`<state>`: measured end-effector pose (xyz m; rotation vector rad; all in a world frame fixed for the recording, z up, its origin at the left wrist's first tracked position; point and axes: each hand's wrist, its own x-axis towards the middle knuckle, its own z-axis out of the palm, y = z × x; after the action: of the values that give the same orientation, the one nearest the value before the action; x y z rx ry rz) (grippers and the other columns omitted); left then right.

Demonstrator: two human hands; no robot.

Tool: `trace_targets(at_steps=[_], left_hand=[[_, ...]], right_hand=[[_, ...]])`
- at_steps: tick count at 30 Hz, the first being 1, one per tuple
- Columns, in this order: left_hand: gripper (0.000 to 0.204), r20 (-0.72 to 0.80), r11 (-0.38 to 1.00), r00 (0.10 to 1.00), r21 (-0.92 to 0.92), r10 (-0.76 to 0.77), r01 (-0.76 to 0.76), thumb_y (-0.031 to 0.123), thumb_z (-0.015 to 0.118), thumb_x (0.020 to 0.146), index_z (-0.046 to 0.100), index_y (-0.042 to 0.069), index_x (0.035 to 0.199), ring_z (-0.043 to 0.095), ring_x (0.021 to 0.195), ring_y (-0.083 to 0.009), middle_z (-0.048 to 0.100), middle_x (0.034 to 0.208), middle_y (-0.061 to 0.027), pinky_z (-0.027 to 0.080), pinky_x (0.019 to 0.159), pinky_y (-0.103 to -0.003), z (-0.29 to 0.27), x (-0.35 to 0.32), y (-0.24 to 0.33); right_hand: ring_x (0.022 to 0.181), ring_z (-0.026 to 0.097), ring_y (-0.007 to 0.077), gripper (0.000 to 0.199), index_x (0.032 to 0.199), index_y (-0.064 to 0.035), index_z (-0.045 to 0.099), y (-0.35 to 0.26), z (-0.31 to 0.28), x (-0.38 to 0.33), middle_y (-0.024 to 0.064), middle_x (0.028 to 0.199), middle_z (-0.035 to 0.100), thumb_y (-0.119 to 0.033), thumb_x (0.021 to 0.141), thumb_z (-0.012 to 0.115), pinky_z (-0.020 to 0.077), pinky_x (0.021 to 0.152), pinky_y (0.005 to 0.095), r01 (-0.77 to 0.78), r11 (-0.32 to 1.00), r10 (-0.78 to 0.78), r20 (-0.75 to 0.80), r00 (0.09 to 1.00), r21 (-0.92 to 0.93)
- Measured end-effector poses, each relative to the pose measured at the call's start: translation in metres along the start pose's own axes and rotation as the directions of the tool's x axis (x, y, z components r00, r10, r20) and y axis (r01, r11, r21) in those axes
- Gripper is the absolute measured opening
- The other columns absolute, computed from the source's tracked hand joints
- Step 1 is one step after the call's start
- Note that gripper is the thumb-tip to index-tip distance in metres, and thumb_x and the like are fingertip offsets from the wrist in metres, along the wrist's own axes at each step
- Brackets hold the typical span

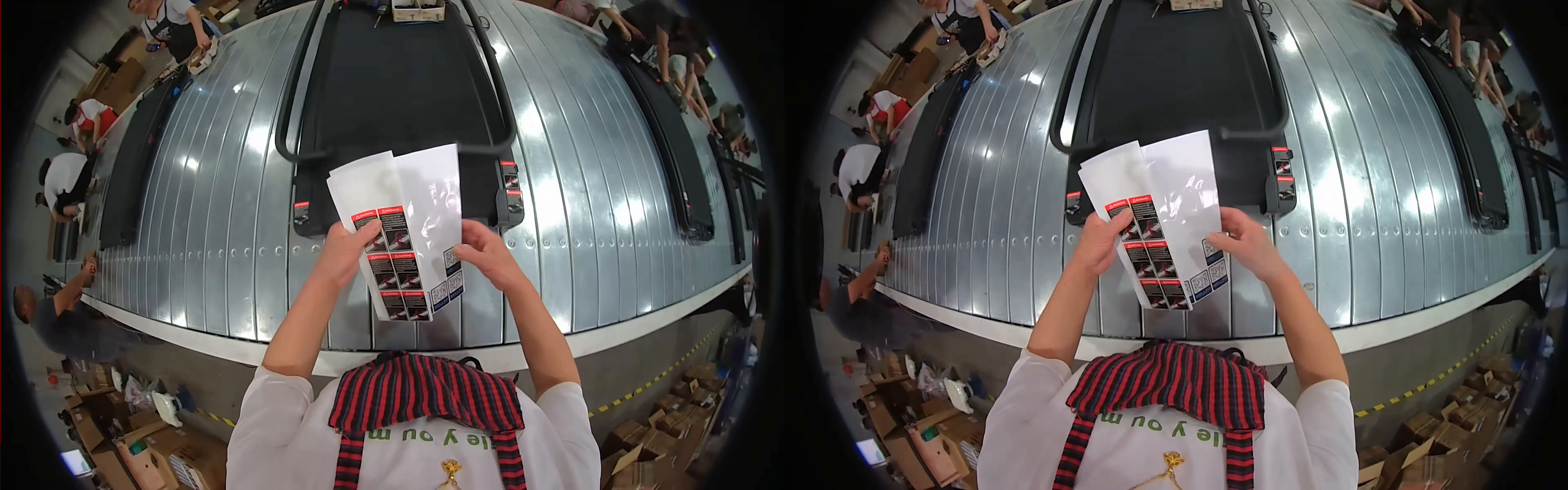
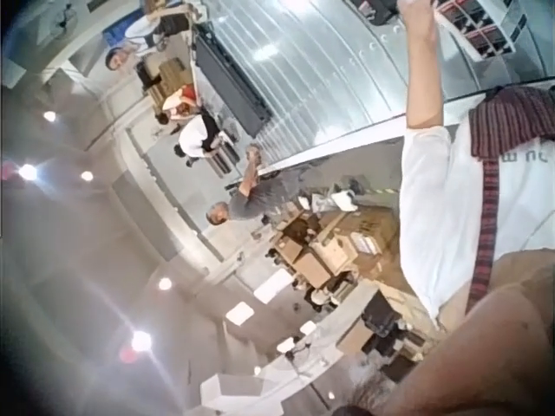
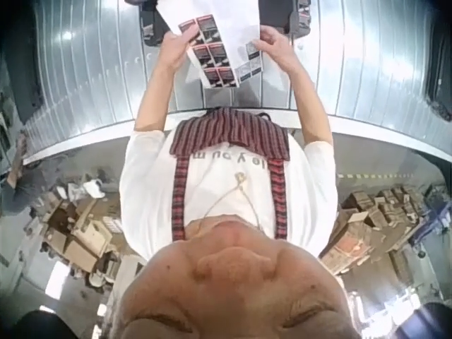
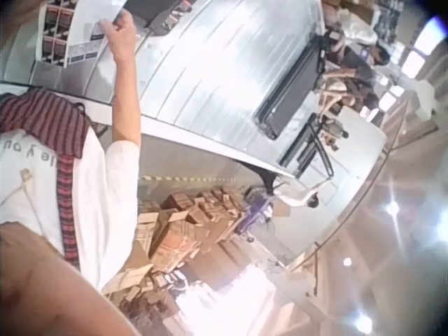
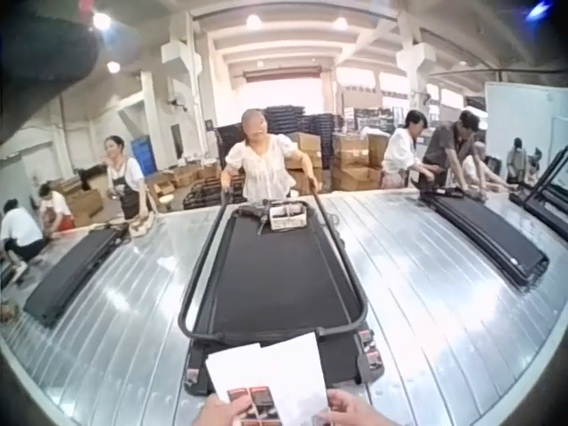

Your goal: Apply warning and QR code labels to treadmills on an assembly line.

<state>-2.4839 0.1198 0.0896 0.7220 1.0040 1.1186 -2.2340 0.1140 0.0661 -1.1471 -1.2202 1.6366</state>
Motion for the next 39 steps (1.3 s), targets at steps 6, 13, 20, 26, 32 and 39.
trace_targets(at_steps=[6, 13, 20, 26, 32, 39], left_hand=[[0.029, 0.056, 0.997, 0.997, -0.062, 0.048, -0.044, 0.009, 0.063, 0.076, 0.055, 0.002, 0.103, 0.054, 0.089, -0.0124, 0.06, 0.096, -0.004, 0.043, 0.08, -0.028, -0.06, -0.045, 0.013], [0.036, 0.051, 0.982, 0.996, -0.179, 0.078, -0.067, 0.004, 0.065, 0.072, 0.053, 0.005, 0.106, 0.055, 0.091, -0.0142, 0.058, 0.1, -0.0033, 0.043, 0.081, -0.03, -0.122, -0.116, 0.031], [0.035, -0.042, 0.945, 0.988, -0.289, 0.148, -0.154, 0.009, 0.063, 0.077, 0.05, 0.004, 0.108, 0.054, 0.094, -0.0148, 0.057, 0.103, -0.0038, 0.044, 0.082, -0.03, -0.185, -0.142, 0.05], [0.038, 0.103, 0.922, 0.989, -0.383, 0.102, -0.055, 0.012, 0.065, 0.076, 0.049, 0.003, 0.11, 0.055, 0.093, -0.0165, 0.056, 0.104, -0.0056, 0.045, 0.082, -0.031, -0.201, -0.149, 0.065], [0.04, 0.246, 0.884, 0.966, -0.465, 0.079, 0.046, 0.009, 0.062, 0.077, 0.046, 0.005, 0.114, 0.055, 0.097, -0.0222, 0.055, 0.107, -0.0071, 0.047, 0.084, -0.037, -0.213, -0.142, 0.07], [0.035, 0.172, 0.865, 0.982, -0.501, 0.074, 0.023, 0.009, 0.062, 0.078, 0.05, 0.007, 0.11, 0.054, 0.096, -0.0185, 0.056, 0.105, -0.0049, 0.046, 0.083, -0.033, -0.221, -0.13, 0.074]], right_hand=[[0.07, 0.055, 0.0055, 0.017, 0.094, 0.003, 0.057, -0.031, 0.093, -0.009, 0.0029, 0.08, 0.061, -0.008, 0.081, 0.057, 0.0441, 0.063, 0.0202, 0.109, 0.994, -0.104, -0.141, 0.985, 0.028], [0.068, 0.051, 0.0035, 0.014, 0.088, 0.0033, 0.058, -0.057, 0.216, -0.014, 0.002, 0.077, 0.061, -0.009, 0.082, 0.056, 0.0417, 0.059, 0.0192, 0.34, 0.912, -0.369, -0.1, 0.924, -0.227], [0.066, 0.051, 0.0028, 0.016, 0.089, 0.0015, 0.057, -0.068, 0.302, -0.007, 0.0008, 0.076, 0.06, -0.013, 0.082, 0.058, 0.0417, 0.058, 0.018, 0.352, 0.932, -0.353, 0.008, 0.936, -0.088], [0.068, 0.052, 0.0035, 0.016, 0.091, 0.0021, 0.057, -0.06, 0.329, 0.004, 0.0011, 0.078, 0.06, -0.011, 0.082, 0.057, 0.0428, 0.061, 0.0186, 0.36, 0.917, -0.367, -0.012, 0.93, -0.172], [0.08, 0.055, 0.0127, 0.03, 0.103, 0.001, 0.052, -0.06, 0.339, 0.011, 0.0087, 0.091, 0.06, -0.01, 0.077, 0.06, 0.0435, 0.071, 0.0257, 0.411, 0.825, -0.461, -0.041, 0.887, -0.388], [0.077, 0.053, 0.0226, 0.024, 0.089, -0.0027, 0.056, -0.066, 0.338, -0.009, 0.0084, 0.084, 0.056, -0.002, 0.067, 0.065, 0.0436, 0.069, 0.03, 0.48, 0.353, -0.711, 0.103, 0.695, -0.803]])
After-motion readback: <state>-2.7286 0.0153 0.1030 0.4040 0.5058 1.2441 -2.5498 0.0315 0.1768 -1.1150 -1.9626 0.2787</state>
